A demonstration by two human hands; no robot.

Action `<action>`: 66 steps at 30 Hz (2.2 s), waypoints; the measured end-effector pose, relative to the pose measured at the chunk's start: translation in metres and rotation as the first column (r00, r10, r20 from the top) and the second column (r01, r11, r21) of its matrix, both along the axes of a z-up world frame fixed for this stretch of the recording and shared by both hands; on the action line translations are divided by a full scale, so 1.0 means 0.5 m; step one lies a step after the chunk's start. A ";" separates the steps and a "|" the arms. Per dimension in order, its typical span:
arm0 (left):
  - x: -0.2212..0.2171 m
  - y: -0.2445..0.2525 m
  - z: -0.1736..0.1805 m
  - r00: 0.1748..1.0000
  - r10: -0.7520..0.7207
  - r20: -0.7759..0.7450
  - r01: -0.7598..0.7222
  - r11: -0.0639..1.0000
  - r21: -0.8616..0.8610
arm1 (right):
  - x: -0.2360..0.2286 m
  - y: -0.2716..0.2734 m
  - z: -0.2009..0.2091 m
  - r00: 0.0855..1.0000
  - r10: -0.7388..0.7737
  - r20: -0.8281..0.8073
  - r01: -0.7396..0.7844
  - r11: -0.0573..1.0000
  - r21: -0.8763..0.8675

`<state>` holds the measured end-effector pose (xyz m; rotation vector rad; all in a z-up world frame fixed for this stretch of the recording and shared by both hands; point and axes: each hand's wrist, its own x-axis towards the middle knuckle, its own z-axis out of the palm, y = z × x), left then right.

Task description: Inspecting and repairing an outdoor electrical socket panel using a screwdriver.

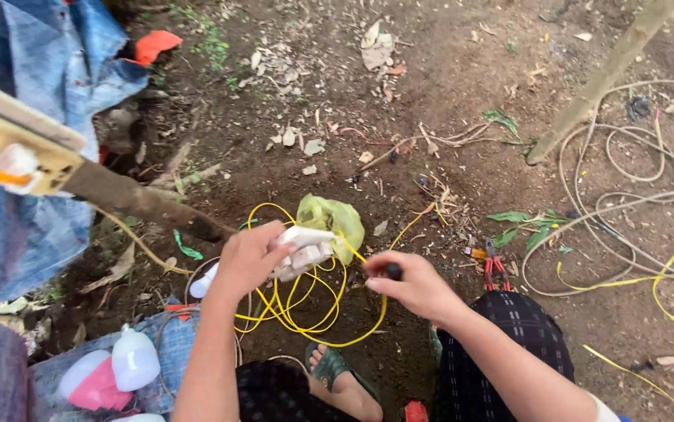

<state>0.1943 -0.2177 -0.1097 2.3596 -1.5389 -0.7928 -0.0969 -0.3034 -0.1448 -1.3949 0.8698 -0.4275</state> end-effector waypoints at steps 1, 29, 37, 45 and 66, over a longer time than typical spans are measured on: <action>-0.009 -0.014 0.042 0.997 -0.058 0.043 0.057 0.998 0.022 | 0.020 -0.008 -0.013 0.987 0.147 -0.059 -0.156 0.970 -0.184; -0.200 0.045 -0.056 0.241 0.381 -0.893 -0.933 0.345 -0.104 | 0.048 -0.038 0.053 0.959 -0.227 0.169 0.115 0.859 0.499; -0.237 0.052 -0.100 -0.117 0.203 -0.972 -0.811 0.545 0.211 | 0.042 -0.053 -0.009 0.975 -0.162 -0.153 0.159 0.987 -0.030; -0.232 0.044 -0.116 0.012 0.160 -0.987 -0.825 0.560 0.081 | 0.053 -0.036 0.003 0.972 -0.122 -0.199 0.044 0.934 -0.355; -0.230 0.037 -0.122 0.076 0.199 -0.977 -0.773 0.631 0.068 | 0.043 -0.035 -0.035 0.871 -0.131 -0.473 -0.198 0.787 -0.585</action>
